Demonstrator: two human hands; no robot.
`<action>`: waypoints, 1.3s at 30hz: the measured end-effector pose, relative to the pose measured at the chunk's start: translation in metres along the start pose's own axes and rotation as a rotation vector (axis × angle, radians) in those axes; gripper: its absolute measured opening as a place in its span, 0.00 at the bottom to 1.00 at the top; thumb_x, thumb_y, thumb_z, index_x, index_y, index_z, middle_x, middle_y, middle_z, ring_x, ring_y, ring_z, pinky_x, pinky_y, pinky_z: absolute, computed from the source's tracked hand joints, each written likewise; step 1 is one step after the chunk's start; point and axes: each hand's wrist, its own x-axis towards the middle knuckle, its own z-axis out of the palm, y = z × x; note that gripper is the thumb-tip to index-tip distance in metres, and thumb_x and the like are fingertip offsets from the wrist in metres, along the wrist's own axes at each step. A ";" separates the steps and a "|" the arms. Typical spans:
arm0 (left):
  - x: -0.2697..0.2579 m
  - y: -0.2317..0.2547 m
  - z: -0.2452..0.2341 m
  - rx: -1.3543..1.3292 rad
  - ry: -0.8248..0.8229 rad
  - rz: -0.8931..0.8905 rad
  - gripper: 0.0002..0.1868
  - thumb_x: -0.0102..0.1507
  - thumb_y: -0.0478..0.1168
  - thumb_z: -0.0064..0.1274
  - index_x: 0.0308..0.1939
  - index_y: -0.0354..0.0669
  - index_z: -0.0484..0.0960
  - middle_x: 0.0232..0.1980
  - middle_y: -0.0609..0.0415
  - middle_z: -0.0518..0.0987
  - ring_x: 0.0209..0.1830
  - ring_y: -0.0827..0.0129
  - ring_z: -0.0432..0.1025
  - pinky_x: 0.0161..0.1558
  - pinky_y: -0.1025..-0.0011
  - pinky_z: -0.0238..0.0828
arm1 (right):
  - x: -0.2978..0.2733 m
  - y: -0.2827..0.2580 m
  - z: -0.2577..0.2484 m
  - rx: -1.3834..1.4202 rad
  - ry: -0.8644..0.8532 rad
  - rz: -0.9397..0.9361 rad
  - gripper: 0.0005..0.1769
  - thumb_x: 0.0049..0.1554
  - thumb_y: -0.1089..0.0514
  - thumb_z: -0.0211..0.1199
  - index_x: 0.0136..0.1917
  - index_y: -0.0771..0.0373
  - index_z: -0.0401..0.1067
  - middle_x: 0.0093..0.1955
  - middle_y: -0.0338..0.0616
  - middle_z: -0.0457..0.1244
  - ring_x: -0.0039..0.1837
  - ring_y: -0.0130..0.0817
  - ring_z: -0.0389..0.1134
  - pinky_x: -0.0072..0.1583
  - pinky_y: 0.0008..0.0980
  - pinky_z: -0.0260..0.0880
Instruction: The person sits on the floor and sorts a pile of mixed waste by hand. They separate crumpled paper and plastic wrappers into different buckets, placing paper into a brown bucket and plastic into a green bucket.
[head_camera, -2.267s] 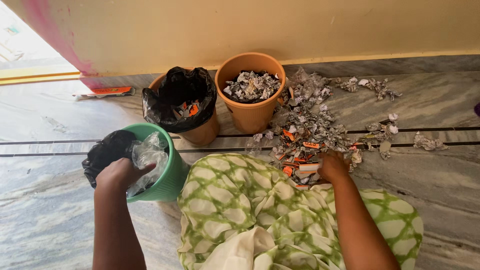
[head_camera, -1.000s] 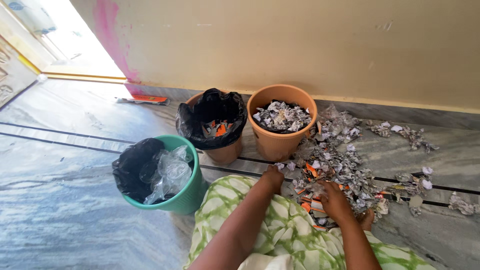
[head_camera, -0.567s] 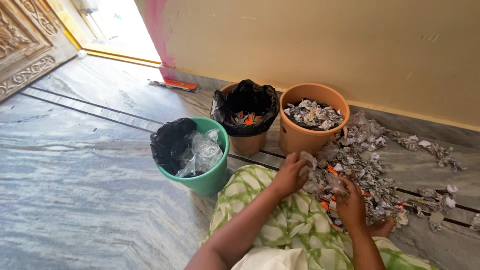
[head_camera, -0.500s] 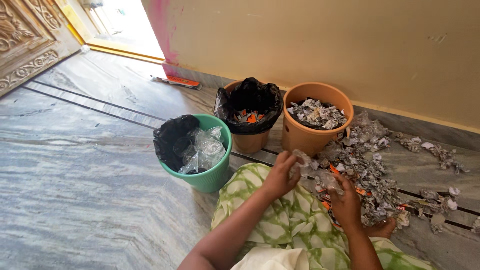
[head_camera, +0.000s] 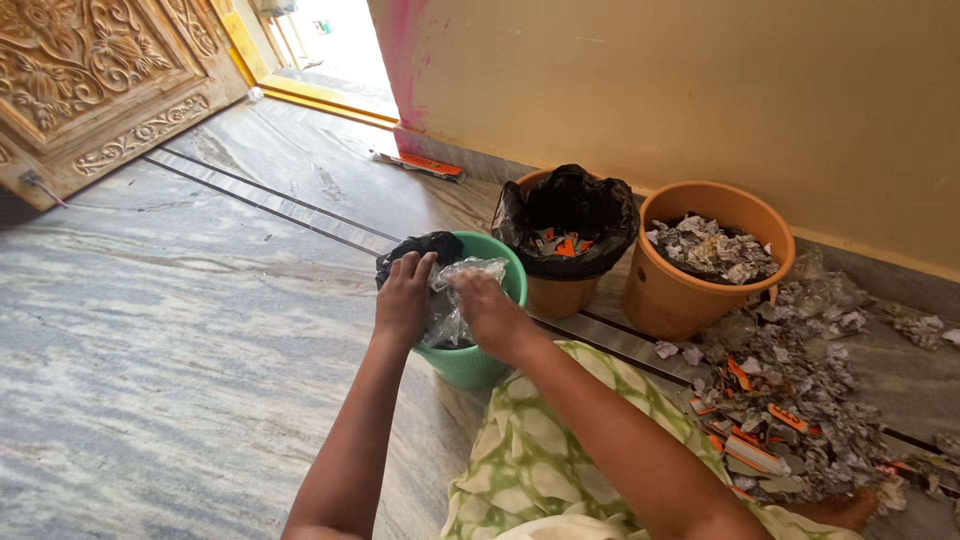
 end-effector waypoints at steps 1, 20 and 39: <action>0.002 -0.016 0.013 0.023 -0.083 -0.009 0.32 0.58 0.32 0.52 0.68 0.47 0.71 0.62 0.47 0.76 0.60 0.52 0.72 0.53 0.59 0.73 | 0.009 0.001 0.016 -0.085 -0.120 0.027 0.28 0.65 0.49 0.46 0.76 0.59 0.58 0.79 0.54 0.52 0.80 0.52 0.49 0.76 0.52 0.45; 0.020 -0.099 0.188 -0.074 -0.208 0.030 0.31 0.58 0.42 0.56 0.68 0.51 0.77 0.74 0.48 0.70 0.78 0.57 0.58 0.79 0.62 0.48 | 0.039 0.008 0.037 -0.326 -0.613 0.202 0.18 0.64 0.47 0.51 0.57 0.55 0.76 0.59 0.43 0.67 0.67 0.43 0.64 0.70 0.52 0.56; 0.100 0.053 -0.027 0.435 -0.948 -0.163 0.18 0.61 0.39 0.55 0.54 0.46 0.87 0.61 0.45 0.82 0.62 0.52 0.77 0.61 0.58 0.75 | -0.324 0.208 -0.104 0.109 0.244 0.954 0.14 0.59 0.59 0.60 0.59 0.58 0.76 0.51 0.45 0.71 0.50 0.35 0.73 0.52 0.38 0.74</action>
